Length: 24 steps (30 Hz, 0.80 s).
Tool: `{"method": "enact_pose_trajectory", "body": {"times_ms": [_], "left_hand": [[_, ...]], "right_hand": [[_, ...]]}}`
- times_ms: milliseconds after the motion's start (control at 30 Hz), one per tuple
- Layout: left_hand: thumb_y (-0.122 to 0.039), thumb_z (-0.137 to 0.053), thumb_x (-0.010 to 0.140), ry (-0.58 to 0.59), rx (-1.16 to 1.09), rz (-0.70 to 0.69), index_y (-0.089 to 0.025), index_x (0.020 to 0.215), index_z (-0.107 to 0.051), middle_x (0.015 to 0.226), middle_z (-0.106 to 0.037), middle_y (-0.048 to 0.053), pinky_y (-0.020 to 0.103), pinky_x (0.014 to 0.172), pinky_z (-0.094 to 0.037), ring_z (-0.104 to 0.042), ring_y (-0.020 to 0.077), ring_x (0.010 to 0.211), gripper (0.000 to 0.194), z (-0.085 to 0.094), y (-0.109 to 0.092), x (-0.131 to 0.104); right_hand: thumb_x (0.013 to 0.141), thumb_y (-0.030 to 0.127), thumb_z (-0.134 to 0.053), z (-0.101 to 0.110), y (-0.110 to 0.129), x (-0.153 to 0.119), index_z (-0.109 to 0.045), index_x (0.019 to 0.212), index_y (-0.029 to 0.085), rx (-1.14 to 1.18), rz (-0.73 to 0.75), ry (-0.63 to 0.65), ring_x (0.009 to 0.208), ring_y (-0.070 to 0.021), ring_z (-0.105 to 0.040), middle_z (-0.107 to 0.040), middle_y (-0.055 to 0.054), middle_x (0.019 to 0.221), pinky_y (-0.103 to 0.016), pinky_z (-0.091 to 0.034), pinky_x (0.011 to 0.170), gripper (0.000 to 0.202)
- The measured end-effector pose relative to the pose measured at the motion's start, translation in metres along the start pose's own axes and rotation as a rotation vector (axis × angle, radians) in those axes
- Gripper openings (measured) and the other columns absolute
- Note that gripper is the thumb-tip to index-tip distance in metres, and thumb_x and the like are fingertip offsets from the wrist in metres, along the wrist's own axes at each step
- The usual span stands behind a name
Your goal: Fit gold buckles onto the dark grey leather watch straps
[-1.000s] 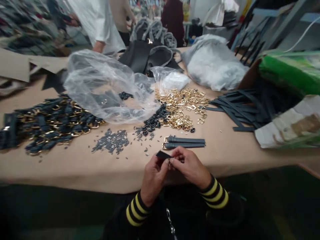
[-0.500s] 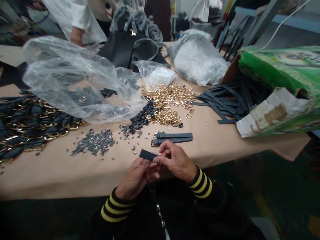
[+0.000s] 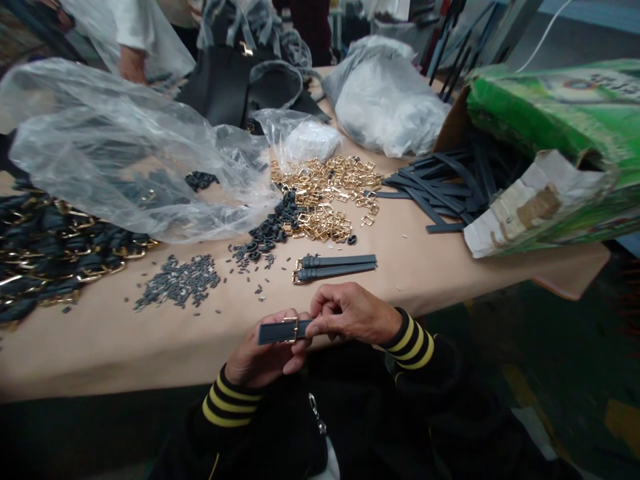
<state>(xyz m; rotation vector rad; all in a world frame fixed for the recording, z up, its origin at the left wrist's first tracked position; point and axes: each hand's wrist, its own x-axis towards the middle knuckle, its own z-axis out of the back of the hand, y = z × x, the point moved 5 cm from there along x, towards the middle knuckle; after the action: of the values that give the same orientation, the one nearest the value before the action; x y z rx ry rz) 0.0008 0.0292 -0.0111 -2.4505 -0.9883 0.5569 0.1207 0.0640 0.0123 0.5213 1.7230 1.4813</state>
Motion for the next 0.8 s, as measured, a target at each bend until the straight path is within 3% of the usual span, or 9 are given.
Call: {"method": "enact_pose_trajectory", "body": {"times_ms": [133, 267, 433, 533, 633, 800], "left_hand": [[-0.038, -0.072, 0.061, -0.036, 0.002, 0.02, -0.013, 0.078, -0.054, 0.072, -0.055, 0.005, 0.019, 0.047, -0.039, -0.048, 0.0101, 0.061, 0.035, 0.001, 0.004, 0.0], [-0.03, -0.071, 0.063, -0.111, 0.063, 0.016, -0.014, 0.069, -0.049, 0.068, -0.052, 0.001, 0.018, 0.047, -0.038, -0.045, 0.0069, 0.055, 0.028, 0.0, 0.006, 0.005], [-0.022, -0.072, 0.064, -0.26, 0.154, -0.005, -0.013, 0.066, -0.047, 0.078, -0.054, 0.0, 0.018, 0.054, -0.042, -0.05, 0.0064, 0.061, 0.026, 0.003, 0.002, 0.008], [-0.021, -0.072, 0.065, -0.326, 0.227, -0.023, -0.014, 0.069, -0.047, 0.072, -0.056, -0.001, 0.018, 0.06, -0.043, -0.054, 0.0071, 0.062, 0.026, 0.006, 0.0, 0.01], [-0.021, -0.069, 0.069, -0.362, 0.284, -0.049, -0.014, 0.071, -0.046, 0.063, -0.056, -0.002, 0.017, 0.059, -0.042, -0.054, 0.0071, 0.06, 0.024, 0.009, 0.0, 0.012], [-0.024, -0.066, 0.072, -0.437, 0.403, -0.082, -0.016, 0.073, -0.045, 0.063, -0.055, -0.004, 0.02, 0.06, -0.045, -0.053, 0.0069, 0.058, 0.023, 0.015, -0.004, 0.015]], "right_hand": [[0.072, 0.033, -0.064, 0.004, 0.002, -0.003, -0.058, 0.074, 0.013, -0.097, 0.035, 0.027, 0.043, -0.004, -0.043, -0.049, 0.006, 0.052, -0.015, -0.032, 0.041, 0.021], [0.074, 0.035, -0.062, 0.007, 0.0, -0.002, -0.057, 0.073, 0.012, -0.174, 0.078, 0.039, 0.045, -0.0047, -0.043, -0.049, 0.004, 0.054, -0.016, -0.032, 0.042, 0.023], [0.076, 0.043, -0.057, 0.009, -0.013, 0.001, -0.054, 0.075, 0.012, -0.057, 0.043, 0.113, 0.044, -0.0052, -0.042, -0.048, 0.004, 0.054, -0.016, -0.032, 0.042, 0.031], [0.073, 0.051, -0.057, 0.011, -0.021, 0.002, -0.054, 0.08, 0.012, 0.009, 0.014, 0.142, 0.041, -0.005, -0.038, -0.047, 0.005, 0.052, -0.016, -0.028, 0.039, 0.04], [0.07, 0.047, -0.062, 0.014, -0.02, 0.005, -0.057, 0.078, 0.01, -0.132, 0.039, 0.102, 0.045, -0.0045, -0.036, -0.045, 0.005, 0.053, -0.015, -0.026, 0.04, 0.038], [0.082, 0.037, -0.052, 0.017, -0.009, 0.006, -0.06, 0.079, 0.01, -0.41, 0.099, 0.034, 0.049, -0.0063, -0.042, -0.05, 0.003, 0.055, -0.016, -0.03, 0.046, 0.028]]}}
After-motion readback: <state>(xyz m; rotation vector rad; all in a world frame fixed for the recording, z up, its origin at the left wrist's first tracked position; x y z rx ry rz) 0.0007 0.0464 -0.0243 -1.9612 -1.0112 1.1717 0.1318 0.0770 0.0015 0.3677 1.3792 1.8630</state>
